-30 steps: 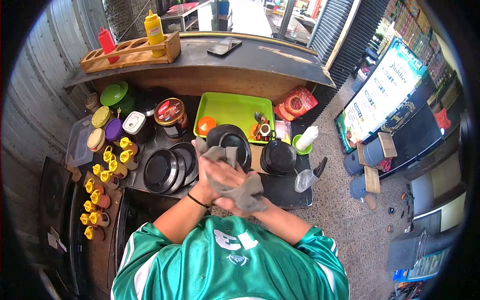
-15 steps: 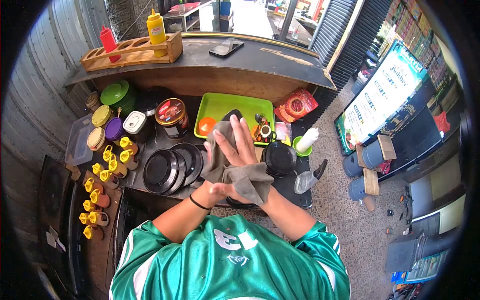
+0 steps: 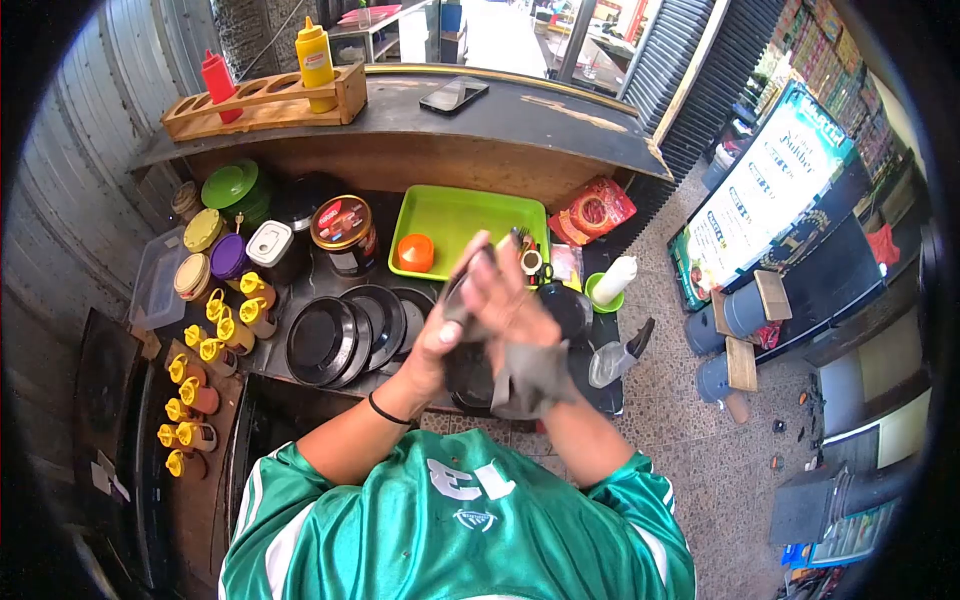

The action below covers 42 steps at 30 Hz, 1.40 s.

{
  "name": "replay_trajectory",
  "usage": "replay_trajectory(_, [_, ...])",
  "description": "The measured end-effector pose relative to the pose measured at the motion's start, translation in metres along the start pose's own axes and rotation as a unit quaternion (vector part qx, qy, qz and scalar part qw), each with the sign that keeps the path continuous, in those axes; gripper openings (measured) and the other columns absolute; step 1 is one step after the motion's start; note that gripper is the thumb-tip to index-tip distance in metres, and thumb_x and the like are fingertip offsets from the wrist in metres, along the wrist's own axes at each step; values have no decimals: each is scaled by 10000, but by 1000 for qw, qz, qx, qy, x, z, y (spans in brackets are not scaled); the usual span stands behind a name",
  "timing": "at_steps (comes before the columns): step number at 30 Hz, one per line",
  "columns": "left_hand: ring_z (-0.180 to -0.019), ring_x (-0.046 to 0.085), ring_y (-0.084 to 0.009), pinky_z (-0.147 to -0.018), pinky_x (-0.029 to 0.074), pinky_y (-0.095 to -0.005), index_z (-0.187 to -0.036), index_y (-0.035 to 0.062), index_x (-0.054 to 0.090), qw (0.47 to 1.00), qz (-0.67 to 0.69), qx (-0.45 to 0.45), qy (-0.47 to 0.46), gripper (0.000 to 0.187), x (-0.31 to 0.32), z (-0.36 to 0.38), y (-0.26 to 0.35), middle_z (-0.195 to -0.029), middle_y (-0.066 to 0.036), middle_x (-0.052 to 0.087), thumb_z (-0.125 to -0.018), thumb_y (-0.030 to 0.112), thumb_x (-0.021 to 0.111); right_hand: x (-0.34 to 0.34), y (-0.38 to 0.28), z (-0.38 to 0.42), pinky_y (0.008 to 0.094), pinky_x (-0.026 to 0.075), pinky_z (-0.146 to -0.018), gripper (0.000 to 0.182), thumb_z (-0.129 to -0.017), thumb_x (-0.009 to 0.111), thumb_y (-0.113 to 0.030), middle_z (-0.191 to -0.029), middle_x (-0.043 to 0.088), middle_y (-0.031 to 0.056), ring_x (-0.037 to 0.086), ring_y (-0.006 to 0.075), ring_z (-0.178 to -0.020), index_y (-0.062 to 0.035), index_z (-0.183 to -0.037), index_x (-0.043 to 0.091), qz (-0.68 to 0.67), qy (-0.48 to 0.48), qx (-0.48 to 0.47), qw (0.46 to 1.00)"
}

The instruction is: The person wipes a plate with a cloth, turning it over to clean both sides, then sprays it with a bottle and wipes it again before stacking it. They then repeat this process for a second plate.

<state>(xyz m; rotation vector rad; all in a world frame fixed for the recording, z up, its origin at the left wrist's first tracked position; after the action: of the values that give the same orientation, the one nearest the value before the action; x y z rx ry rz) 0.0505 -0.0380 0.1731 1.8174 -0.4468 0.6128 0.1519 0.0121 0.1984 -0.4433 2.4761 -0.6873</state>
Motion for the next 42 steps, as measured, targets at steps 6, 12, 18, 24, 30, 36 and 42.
replay_trajectory(6, [-1410, 529, -219, -1158, 445, -363, -1706, 55, 274, 994, 62, -94, -5, 1140, -6, 7, -22, -1602, -127, 474, -861, 686, 707, -11, 22, -19, 574, 189, -1331, 485, -1052, 536, -196, -1623, 515, 252, 292, 435, -1624, 20, -1478, 617, 148, 62, 48, 986])
replay_trajectory(12, [-1127, 720, -475, -939, 615, -599, -1661, 293, 404, 960, 268, -73, 34, 902, -17, -8, -3, -1385, -242, 662, -937, 823, 497, 42, -27, 16, 519, 443, -1218, 532, -861, 719, -151, -1471, 686, 160, 624, 336, -1417, -16, -1376, 708, 116, -7, -153, 981])
replay_trajectory(18, [-1302, 643, -454, -1088, 536, -610, -1604, 295, 480, 936, 345, -41, 65, 847, -33, -2, -3, -1460, -209, 637, -943, 825, 498, 20, 11, 28, 551, 412, -1236, 411, -970, 646, -180, -1443, 712, 134, 624, 352, -1417, -59, -1359, 702, 184, 17, -188, 965])
replay_trajectory(24, [-1401, 601, -310, -1201, 457, -511, -1637, 183, 443, 937, 344, -3, 56, 907, -22, -3, 6, -1544, -94, 607, -961, 785, 502, -3, 64, 15, 445, 435, -1206, 471, -1131, 493, -310, -1441, 679, 212, 578, 388, -1437, 18, -1435, 643, 127, 103, 153, 975])
replay_trajectory(30, [-1386, 603, -287, -1205, 458, -488, -1686, 183, 364, 971, 237, -23, 31, 936, -17, -4, -3, -1533, -111, 597, -952, 714, 597, 18, 43, 11, 399, 339, -1256, 680, -1158, 413, -490, -1611, 504, 288, 487, 379, -1514, 36, -1581, 489, 3, 56, 252, 966])
replay_trajectory(36, [-1174, 656, -214, -1027, 545, -399, -1566, 230, 535, 960, 175, -46, 213, 754, -70, -5, -60, -1331, -27, 662, -960, 673, 604, 48, -7, 23, 467, 347, -1272, 576, -1131, 513, -351, -1638, 498, 245, 453, 363, -1555, 22, -1570, 524, 9, 48, 95, 994])
replay_trajectory(42, [-942, 724, -254, -862, 590, -435, -1185, 238, 715, 913, 337, -138, 183, 605, -46, -16, -58, -1009, -58, 762, -918, 772, 627, 20, 24, 78, 471, 508, -1153, 418, -934, 688, -9, -1435, 689, 180, 647, 324, -1377, -36, -1351, 674, 160, 48, -87, 982])
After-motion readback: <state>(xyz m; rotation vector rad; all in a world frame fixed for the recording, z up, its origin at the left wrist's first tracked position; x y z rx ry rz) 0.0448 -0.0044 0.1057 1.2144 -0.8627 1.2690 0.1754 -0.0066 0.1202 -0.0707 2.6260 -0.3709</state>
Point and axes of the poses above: each hand's wrist, its own z-axis away from the middle knuckle, its own x-axis out of the palm, y = z × x, the point moved 6 cm from there along -z, towards the middle knuckle
